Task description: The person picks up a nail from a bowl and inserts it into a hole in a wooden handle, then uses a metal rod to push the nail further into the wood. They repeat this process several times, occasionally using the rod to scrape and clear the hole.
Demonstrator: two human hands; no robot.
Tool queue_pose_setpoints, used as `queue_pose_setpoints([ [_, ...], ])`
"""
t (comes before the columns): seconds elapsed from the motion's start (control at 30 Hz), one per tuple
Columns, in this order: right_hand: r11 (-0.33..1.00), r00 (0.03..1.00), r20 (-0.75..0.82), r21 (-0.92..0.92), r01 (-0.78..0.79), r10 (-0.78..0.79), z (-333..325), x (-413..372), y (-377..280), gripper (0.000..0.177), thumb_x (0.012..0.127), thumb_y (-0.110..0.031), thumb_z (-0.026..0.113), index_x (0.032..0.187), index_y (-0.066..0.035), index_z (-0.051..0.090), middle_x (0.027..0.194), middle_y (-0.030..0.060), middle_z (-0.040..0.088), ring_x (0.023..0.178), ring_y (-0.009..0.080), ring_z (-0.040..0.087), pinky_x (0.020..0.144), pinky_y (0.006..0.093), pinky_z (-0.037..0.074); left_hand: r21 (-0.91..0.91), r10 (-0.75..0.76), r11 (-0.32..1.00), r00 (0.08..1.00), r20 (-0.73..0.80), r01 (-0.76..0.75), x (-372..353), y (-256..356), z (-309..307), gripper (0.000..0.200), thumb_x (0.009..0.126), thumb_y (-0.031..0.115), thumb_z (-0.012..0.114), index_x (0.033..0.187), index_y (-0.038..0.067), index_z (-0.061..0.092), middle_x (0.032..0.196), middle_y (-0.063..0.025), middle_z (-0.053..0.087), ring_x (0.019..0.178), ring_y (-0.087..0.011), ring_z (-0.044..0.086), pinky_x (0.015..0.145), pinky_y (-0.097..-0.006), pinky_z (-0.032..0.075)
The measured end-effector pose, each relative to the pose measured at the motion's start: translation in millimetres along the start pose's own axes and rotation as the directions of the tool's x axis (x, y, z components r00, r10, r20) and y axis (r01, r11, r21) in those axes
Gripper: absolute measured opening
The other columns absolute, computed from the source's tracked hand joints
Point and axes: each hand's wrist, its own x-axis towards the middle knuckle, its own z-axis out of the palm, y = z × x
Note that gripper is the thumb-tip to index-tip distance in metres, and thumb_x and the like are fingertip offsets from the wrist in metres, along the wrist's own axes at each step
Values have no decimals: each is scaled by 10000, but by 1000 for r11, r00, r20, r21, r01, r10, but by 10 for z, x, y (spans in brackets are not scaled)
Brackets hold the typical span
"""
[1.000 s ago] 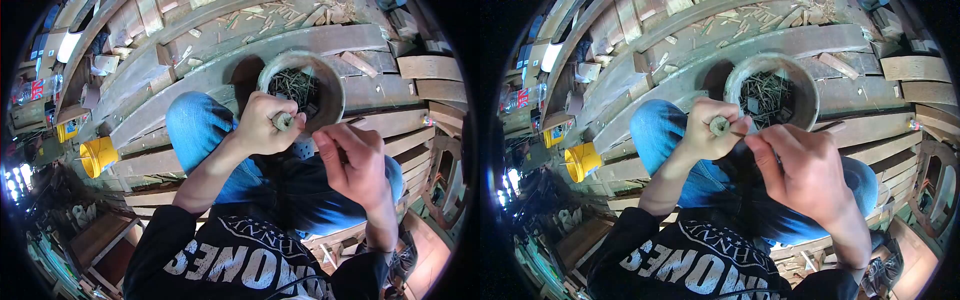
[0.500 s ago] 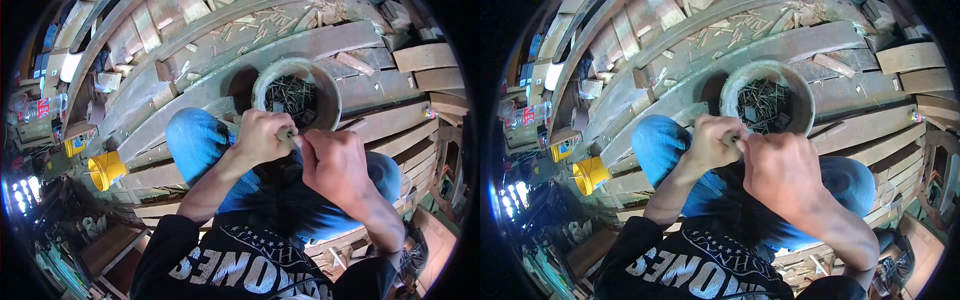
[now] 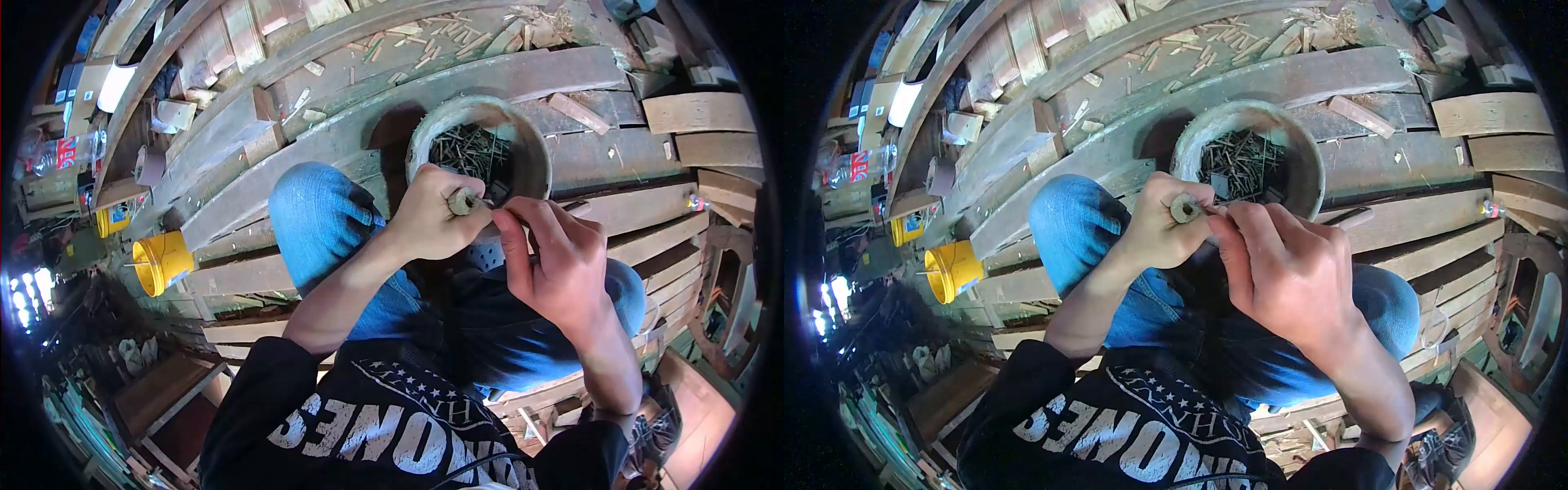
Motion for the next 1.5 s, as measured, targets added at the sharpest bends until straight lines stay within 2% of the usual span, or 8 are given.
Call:
queue_pose_setpoints([
  [0.37, 900, 950, 270, -358, 248, -154, -105, -50, 44, 175, 740, -129, 601, 898, -55, 607, 629, 4, 446, 475, 138, 526, 390, 295, 410, 209, -66, 977, 996, 56, 53, -62, -27, 55, 181, 720, 42, 601, 604, -9, 473, 501, -113, 327, 507, -100, 284, 437, -316, 307],
  [0.43, 892, 942, 295, -364, 268, -163, -87, -81, 35, 193, 729, -129, 588, 906, -55, 609, 638, 3, 447, 478, 133, 526, 388, 291, 411, 227, -170, 963, 980, 100, 143, -65, -4, 59, 272, 733, 146, 693, 597, -12, 519, 480, -172, 435, 423, -291, 366, 447, -377, 356],
  [0.53, 887, 949, 305, -412, 207, -80, -3, -134, 1, 195, 738, -133, 591, 914, -52, 610, 640, 6, 446, 479, 135, 529, 379, 295, 410, 89, -210, 975, 976, 56, 204, -76, -62, 96, 275, 751, 147, 682, 589, -6, 520, 468, -144, 427, 417, -199, 384, 445, -368, 354],
  [0.67, 858, 996, 19, -507, 84, -86, -34, 19, 121, 169, 745, -71, 606, 913, -75, 619, 615, 14, 510, 435, 152, 532, 354, 305, 411, -90, -290, 947, 942, 170, 308, -73, -49, 90, 212, 749, 107, 624, 589, 2, 532, 488, -99, 464, 473, -134, 403, 466, -360, 364],
  [0.77, 782, 970, -234, -615, -96, -65, -265, 243, 224, 116, 808, -19, 641, 921, -35, 657, 648, 81, 581, 456, 204, 557, 406, 315, 429, 92, -342, 940, 910, 234, 330, -200, -30, 282, 276, 770, 54, 613, 539, 27, 465, 495, 29, 435, 512, -84, 403, 475, -312, 325],
  [0.83, 950, 994, -86, -309, 36, -66, -124, 160, 161, 64, 810, -32, 674, 871, -34, 656, 608, 88, 573, 425, 235, 527, 413, 328, 421, -70, -331, 937, 934, 135, 343, -115, 8, 192, 234, 744, 116, 606, 563, 5, 505, 472, -68, 427, 470, -97, 400, 457, -338, 339],
  [0.93, 959, 990, -55, -262, 109, -127, -50, 54, 20, 158, 823, -153, 684, 737, -82, 571, 540, 35, 447, 397, 210, 496, 365, 324, 373, -163, -364, 906, 915, 175, 391, -98, 41, 66, 235, 749, 61, 582, 534, 17, 497, 465, 12, 432, 470, -65, 380, 432, -306, 311],
  [1.5, 878, 916, 365, -367, 307, -167, -124, 3, -30, 90, 771, -139, 598, 743, -76, 540, 620, 21, 469, 477, 158, 557, 420, 305, 436, 84, -381, 924, 910, 162, 372, -151, -1, 53, 219, 789, 116, 614, 608, 20, 537, 486, -38, 435, 489, -89, 383, 468, -319, 331],
])
